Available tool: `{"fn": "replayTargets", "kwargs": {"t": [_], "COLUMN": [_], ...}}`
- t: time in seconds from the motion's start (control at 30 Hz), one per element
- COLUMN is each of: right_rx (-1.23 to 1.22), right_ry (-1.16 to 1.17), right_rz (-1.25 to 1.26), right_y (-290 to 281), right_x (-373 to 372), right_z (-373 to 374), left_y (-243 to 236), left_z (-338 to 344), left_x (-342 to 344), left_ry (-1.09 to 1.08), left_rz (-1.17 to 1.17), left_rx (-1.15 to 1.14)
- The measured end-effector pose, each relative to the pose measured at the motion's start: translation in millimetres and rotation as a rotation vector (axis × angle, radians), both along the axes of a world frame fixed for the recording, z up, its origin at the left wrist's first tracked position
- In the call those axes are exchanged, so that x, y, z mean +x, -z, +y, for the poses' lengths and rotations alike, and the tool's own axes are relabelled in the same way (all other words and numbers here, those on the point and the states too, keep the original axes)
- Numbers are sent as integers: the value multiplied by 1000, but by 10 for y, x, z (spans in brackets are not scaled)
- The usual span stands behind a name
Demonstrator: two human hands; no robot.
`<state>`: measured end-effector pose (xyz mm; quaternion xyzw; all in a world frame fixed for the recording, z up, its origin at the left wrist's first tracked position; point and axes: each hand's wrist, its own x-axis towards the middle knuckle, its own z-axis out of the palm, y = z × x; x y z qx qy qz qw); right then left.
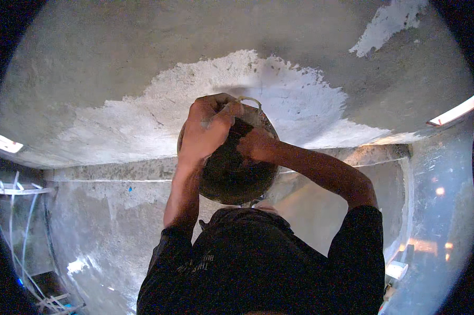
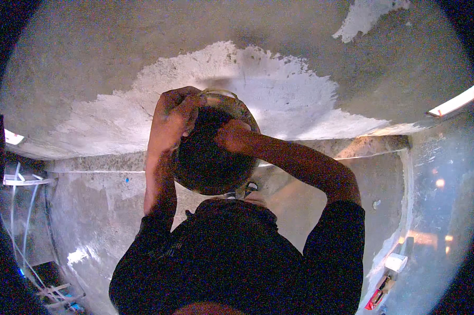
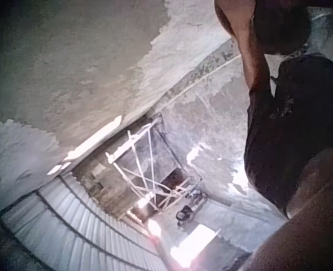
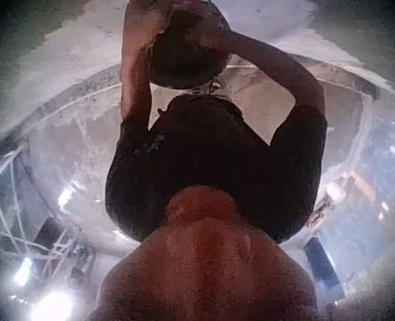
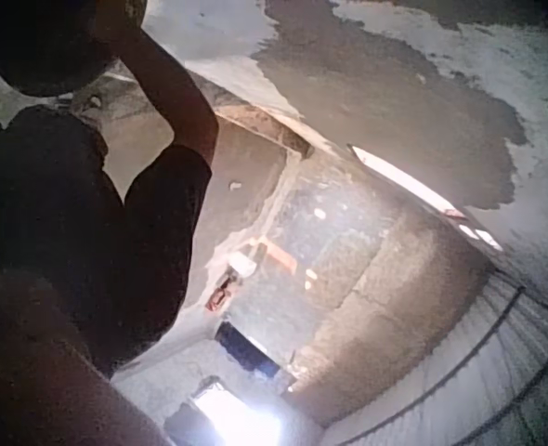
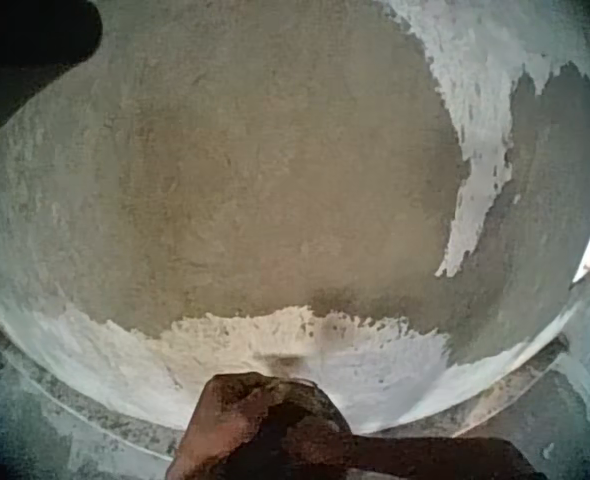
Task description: The person holds a bucket of mortar, scoops the mortar using a trowel, and spreads it across the wall.
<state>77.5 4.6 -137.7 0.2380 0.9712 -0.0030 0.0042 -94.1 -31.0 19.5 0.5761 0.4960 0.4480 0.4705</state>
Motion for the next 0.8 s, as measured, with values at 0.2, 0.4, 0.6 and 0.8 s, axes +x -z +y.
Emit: {"fn": "replayTargets", "kwargs": {"t": [0.2,0.4,0.6,0.8], "right_rx": [-355,-599,-990,-1236], "right_ry": [177,200,395,751], "right_rz": [-280,-240,-38,365], "right_y": [-241,-563,-250,-729], "right_x": [-18,126,875,1147], "right_z": [-84,-142,-193,-626], "left_y": [-87,-93,-194,-36], "left_z": [-10,-7,-61,40], "left_x": [56,47,38,-11], "left_ry": [55,22,32,18], "left_rz": [2,68,-302,-442], "left_rx": [2,-33,-323,-379]}}
